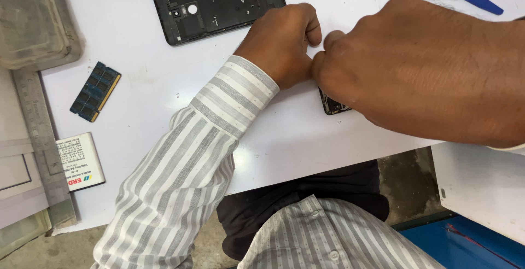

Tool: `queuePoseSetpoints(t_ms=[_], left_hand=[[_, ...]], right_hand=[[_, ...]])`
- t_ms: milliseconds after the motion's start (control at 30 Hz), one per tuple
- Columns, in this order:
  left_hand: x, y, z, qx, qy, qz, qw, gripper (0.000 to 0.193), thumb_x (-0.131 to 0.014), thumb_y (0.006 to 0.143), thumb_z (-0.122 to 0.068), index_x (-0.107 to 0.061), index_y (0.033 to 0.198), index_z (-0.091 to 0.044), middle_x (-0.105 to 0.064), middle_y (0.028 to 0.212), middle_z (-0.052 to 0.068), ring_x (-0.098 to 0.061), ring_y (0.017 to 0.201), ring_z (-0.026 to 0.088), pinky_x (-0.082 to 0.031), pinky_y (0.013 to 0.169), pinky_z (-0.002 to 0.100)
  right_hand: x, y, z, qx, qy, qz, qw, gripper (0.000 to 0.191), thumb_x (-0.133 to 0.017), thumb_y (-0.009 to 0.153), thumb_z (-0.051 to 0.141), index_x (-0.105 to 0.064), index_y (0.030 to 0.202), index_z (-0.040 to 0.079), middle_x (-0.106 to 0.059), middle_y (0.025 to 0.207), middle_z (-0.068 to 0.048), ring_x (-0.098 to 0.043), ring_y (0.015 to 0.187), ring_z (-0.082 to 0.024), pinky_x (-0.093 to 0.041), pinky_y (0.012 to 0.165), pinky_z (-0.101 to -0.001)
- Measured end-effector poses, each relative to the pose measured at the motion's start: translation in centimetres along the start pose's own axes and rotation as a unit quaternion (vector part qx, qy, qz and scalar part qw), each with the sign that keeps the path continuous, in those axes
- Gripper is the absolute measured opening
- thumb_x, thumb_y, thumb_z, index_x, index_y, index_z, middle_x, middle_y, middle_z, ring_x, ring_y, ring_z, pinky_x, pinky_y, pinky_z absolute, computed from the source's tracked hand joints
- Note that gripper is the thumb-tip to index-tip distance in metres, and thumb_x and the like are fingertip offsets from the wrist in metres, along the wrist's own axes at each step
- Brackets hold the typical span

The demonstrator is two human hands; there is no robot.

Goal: The person works at a repair bench on a disassembled smartphone, using a purple precision screwdriver to unscrew and pry components from the phone's internal frame. They reposition the phone body and back cover while manipulating small internal parts and screws.

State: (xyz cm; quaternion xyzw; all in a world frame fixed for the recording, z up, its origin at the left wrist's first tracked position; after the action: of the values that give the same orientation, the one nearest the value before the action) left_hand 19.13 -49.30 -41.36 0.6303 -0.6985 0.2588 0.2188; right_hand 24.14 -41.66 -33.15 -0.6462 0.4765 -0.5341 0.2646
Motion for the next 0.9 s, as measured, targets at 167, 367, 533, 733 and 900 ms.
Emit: queuePoseSetpoints(t_ms=[167, 367, 533, 733, 900], left_hand=[[-0.02, 0.01, -0.10, -0.003, 0.000, 0.005, 1.000, 0.045, -0.096, 0.057, -0.023, -0.063, 0.084, -0.009, -0.069, 0.075, 0.007, -0.070, 0.070, 0.021, -0.056, 0.064, 0.036], [-0.06, 0.07, 0.06, -0.002, 0.000, 0.002, 1.000, 0.042, -0.095, 0.059, -0.020, -0.063, 0.084, -0.009, -0.070, 0.076, 0.006, -0.071, 0.070, 0.020, -0.057, 0.064, 0.036], [-0.06, 0.01, 0.14, -0.001, 0.001, -0.002, 1.000, 0.036, -0.092, 0.067, -0.020, -0.064, 0.086, -0.009, -0.071, 0.077, 0.007, -0.072, 0.071, 0.021, -0.057, 0.065, 0.037], [-0.18, -0.02, 0.21, 0.011, 0.002, 0.014, 1.000, 0.046, -0.097, 0.058, -0.024, -0.063, 0.085, -0.008, -0.070, 0.077, 0.008, -0.071, 0.072, 0.021, -0.057, 0.065, 0.036], [0.01, 0.00, -0.15, -0.014, -0.002, -0.005, 1.000, 0.038, -0.093, 0.062, -0.019, -0.064, 0.085, -0.008, -0.071, 0.077, 0.007, -0.072, 0.072, 0.021, -0.057, 0.064, 0.036]], right_hand=[[0.07, -0.10, 0.20, 0.036, -0.021, -0.026, 0.999, 0.011, -0.069, 0.083, 0.014, -0.066, 0.091, 0.008, -0.070, 0.085, -0.007, -0.075, 0.083, -0.021, -0.060, 0.071, -0.0366], [0.15, 0.02, 0.19, 0.005, -0.002, -0.012, 1.000, 0.007, -0.063, 0.090, 0.011, -0.068, 0.093, 0.007, -0.071, 0.083, -0.009, -0.076, 0.081, -0.022, -0.060, 0.073, -0.0371], [0.20, -0.14, 0.19, -0.006, 0.008, 0.014, 1.000, 0.009, -0.060, 0.094, 0.009, -0.064, 0.100, 0.004, -0.071, 0.085, -0.010, -0.076, 0.081, -0.021, -0.062, 0.073, -0.0356], [0.30, -0.39, 0.49, 0.028, -0.019, 0.006, 0.999, 0.011, -0.067, 0.085, 0.013, -0.065, 0.094, 0.007, -0.070, 0.086, -0.009, -0.075, 0.084, -0.022, -0.061, 0.075, -0.0367], [0.06, -0.46, 0.43, 0.022, -0.016, 0.029, 0.999, 0.007, -0.063, 0.090, 0.012, -0.065, 0.090, 0.005, -0.070, 0.084, -0.010, -0.075, 0.082, -0.021, -0.060, 0.073, -0.0353]])
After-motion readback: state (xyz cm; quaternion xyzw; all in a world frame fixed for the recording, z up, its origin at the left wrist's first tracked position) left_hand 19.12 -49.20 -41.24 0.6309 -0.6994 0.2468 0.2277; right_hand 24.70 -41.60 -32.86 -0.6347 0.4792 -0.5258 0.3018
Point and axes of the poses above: each hand's wrist, its own y-axis towards the middle knuckle, its own x-axis out of the back of the hand, z = x × y, the point moved 9 cm from there along y, towards the middle knuckle
